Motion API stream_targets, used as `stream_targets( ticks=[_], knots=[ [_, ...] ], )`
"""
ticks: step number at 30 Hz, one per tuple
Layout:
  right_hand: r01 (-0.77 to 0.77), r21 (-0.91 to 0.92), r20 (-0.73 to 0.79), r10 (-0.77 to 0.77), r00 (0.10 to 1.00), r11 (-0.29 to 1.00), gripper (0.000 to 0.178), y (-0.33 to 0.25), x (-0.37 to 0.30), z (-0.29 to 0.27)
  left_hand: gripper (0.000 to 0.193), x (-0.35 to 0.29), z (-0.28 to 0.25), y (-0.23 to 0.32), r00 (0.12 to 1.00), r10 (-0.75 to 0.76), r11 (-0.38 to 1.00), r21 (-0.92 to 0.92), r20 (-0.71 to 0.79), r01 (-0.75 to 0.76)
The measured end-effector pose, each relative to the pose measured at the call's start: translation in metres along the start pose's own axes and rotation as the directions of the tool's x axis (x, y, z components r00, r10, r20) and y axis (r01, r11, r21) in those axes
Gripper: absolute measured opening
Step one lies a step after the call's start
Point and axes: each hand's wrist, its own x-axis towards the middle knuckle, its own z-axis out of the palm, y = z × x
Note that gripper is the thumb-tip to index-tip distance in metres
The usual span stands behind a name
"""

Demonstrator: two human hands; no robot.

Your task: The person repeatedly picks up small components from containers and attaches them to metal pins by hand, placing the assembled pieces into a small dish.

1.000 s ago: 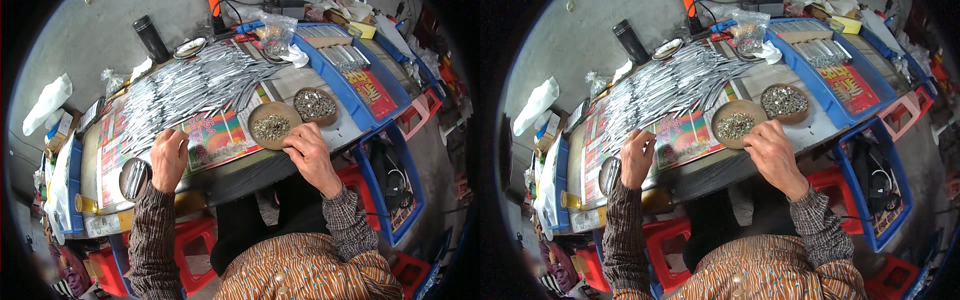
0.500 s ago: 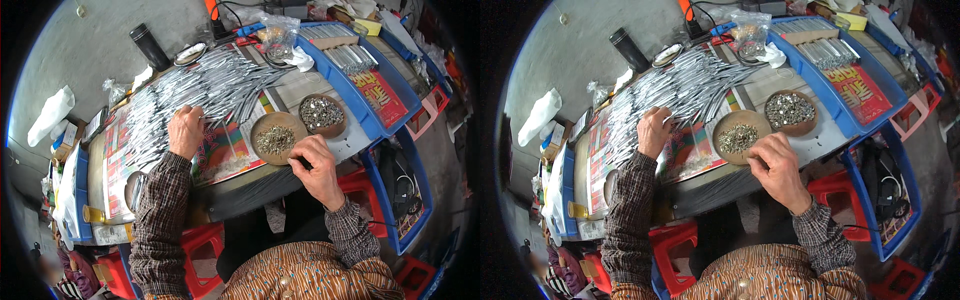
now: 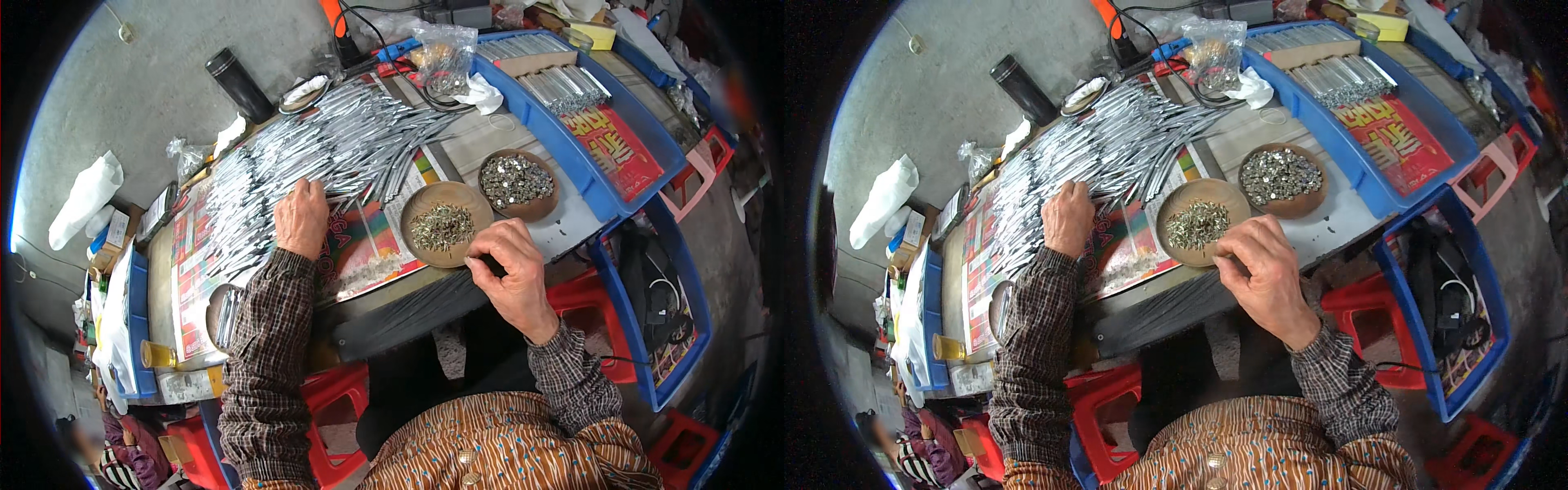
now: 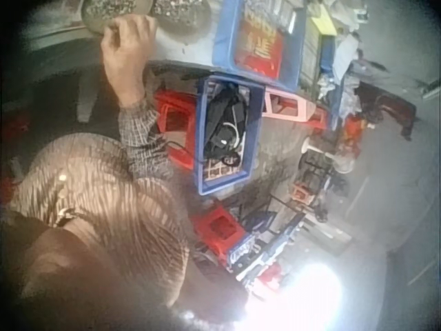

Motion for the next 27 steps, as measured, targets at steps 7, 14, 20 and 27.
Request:
stream_targets(
  ticks=[7, 14, 20, 27],
  knots=[
    [0.001, 0.002, -0.024, -0.001, 1.000, 1.000, 0.018, -0.008, -0.003, -0.004, 0.011, -0.018, -0.022, -0.002, 0.995, -0.097, 0.988, -0.120, -0.009, 0.095],
    [-0.050, 0.140, -0.007, 0.052, 0.999, 0.989, 0.016, -0.020, -0.008, -0.006, 0.015, -0.051, -0.089, 0.043, 0.961, -0.246, 0.711, -0.650, 0.128, 0.269],
    [-0.192, 0.269, 0.070, 0.180, 0.981, 0.944, 0.012, -0.038, -0.013, -0.003, 0.013, -0.094, -0.118, 0.087, 0.929, -0.291, 0.486, -0.801, 0.227, 0.348],
    [-0.314, 0.451, 0.191, 0.253, 0.948, 0.836, 0.009, -0.056, -0.022, 0.001, 0.018, -0.118, -0.133, 0.124, 0.923, -0.237, 0.237, -0.903, 0.303, 0.358]
  ],
)
